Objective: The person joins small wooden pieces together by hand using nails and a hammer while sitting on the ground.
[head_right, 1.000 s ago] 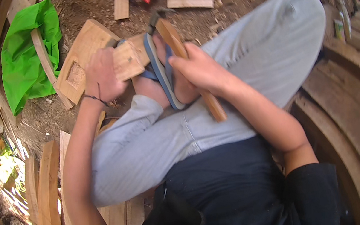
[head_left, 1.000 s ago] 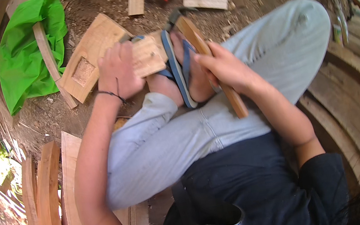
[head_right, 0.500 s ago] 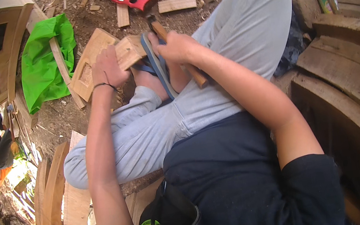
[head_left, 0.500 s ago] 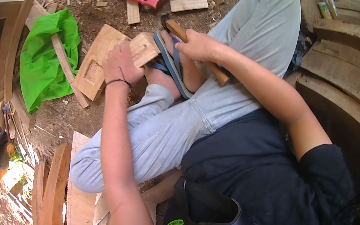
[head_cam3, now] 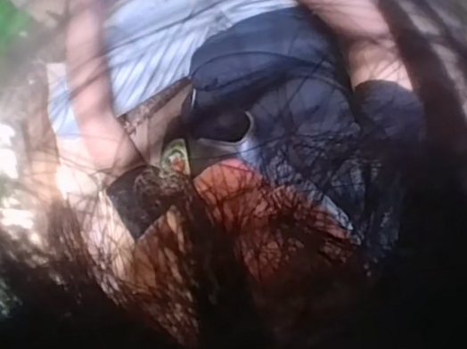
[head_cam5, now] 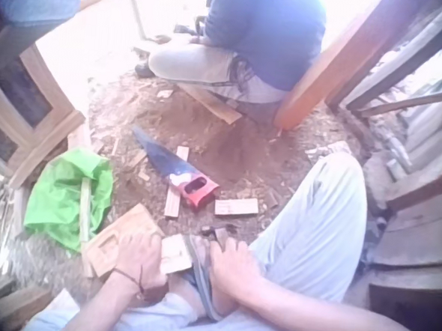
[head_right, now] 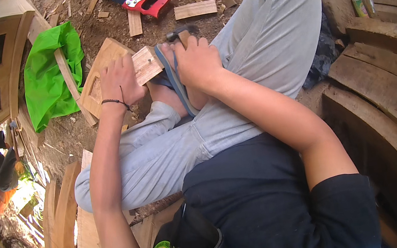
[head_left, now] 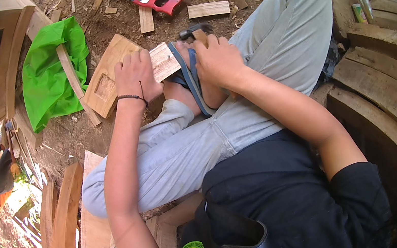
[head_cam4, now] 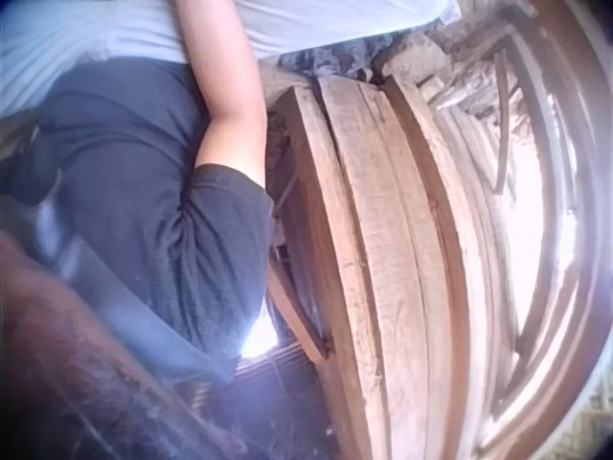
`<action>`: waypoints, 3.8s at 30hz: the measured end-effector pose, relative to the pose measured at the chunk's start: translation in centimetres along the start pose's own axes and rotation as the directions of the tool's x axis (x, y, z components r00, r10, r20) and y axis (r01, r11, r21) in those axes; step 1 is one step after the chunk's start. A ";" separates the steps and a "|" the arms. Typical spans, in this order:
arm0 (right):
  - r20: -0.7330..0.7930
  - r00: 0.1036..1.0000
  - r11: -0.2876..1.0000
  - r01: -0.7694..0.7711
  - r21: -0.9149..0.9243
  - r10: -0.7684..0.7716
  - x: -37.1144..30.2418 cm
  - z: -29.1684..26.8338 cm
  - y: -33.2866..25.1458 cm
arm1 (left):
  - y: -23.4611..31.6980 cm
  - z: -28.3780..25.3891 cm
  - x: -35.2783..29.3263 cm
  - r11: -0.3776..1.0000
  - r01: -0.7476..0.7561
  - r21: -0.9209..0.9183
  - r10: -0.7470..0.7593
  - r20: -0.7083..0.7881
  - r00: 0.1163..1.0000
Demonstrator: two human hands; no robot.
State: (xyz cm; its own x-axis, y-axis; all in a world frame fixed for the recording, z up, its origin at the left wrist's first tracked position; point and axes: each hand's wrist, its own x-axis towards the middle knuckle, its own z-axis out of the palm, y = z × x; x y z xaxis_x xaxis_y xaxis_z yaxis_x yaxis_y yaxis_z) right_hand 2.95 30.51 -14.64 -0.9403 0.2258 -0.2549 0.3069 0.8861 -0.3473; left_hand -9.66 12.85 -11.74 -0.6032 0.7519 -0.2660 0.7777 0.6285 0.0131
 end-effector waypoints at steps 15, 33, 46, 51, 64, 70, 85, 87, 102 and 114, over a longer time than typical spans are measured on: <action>0.205 0.904 0.879 0.276 0.388 -0.374 8.8 4.7 -0.7 | -2.6 2.4 1.2 0.955 -0.042 -0.294 0.060 0.053 0.997; 0.154 0.898 0.822 0.295 0.487 -0.413 8.5 5.0 -0.1 | -3.2 4.1 1.2 0.926 -0.060 -0.372 0.054 -0.026 0.998; 0.111 0.887 0.776 0.324 0.541 -0.448 9.0 6.1 0.9 | -2.3 1.5 2.8 0.952 -0.030 -0.306 0.091 0.189 0.978; 0.111 0.861 0.723 0.339 0.602 -0.497 9.1 6.6 0.8 | -1.4 -0.8 3.7 0.975 -0.006 -0.223 0.080 0.325 0.942; 0.127 0.886 0.787 0.320 0.527 -0.445 9.1 6.3 1.0 | -2.1 1.1 2.6 0.957 -0.047 -0.285 0.086 0.126 0.988; 0.160 0.883 0.785 0.293 0.546 -0.441 9.1 6.2 0.3 | -3.3 2.1 2.0 0.927 -0.001 -0.375 0.052 0.128 0.990; 0.182 0.888 0.817 0.287 0.499 -0.423 8.9 5.8 0.2 | -2.3 2.2 1.6 0.950 -0.008 -0.313 0.040 0.096 0.995; 0.131 0.878 0.772 0.323 0.547 -0.460 9.3 6.8 1.3 | 0.3 0.4 2.0 0.980 0.056 -0.192 -0.023 0.173 0.985; 0.123 0.881 0.760 0.314 0.569 -0.456 9.5 7.2 1.6 | 0.1 -1.6 4.4 0.984 0.054 -0.167 0.014 0.381 0.924; 0.153 0.897 0.810 0.288 0.510 -0.415 8.8 5.8 0.2 | -4.4 6.0 0.6 0.853 -0.100 -0.512 0.079 -0.063 0.995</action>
State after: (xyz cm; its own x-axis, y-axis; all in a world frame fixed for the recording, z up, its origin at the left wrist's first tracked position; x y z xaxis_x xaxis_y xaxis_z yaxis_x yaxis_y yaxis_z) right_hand -4.46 30.30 -22.16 -0.9479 -0.2278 -0.2226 0.0528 0.5768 -0.8152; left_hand -12.35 9.37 -17.77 -0.5500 0.8102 -0.2026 0.6334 0.5628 0.5311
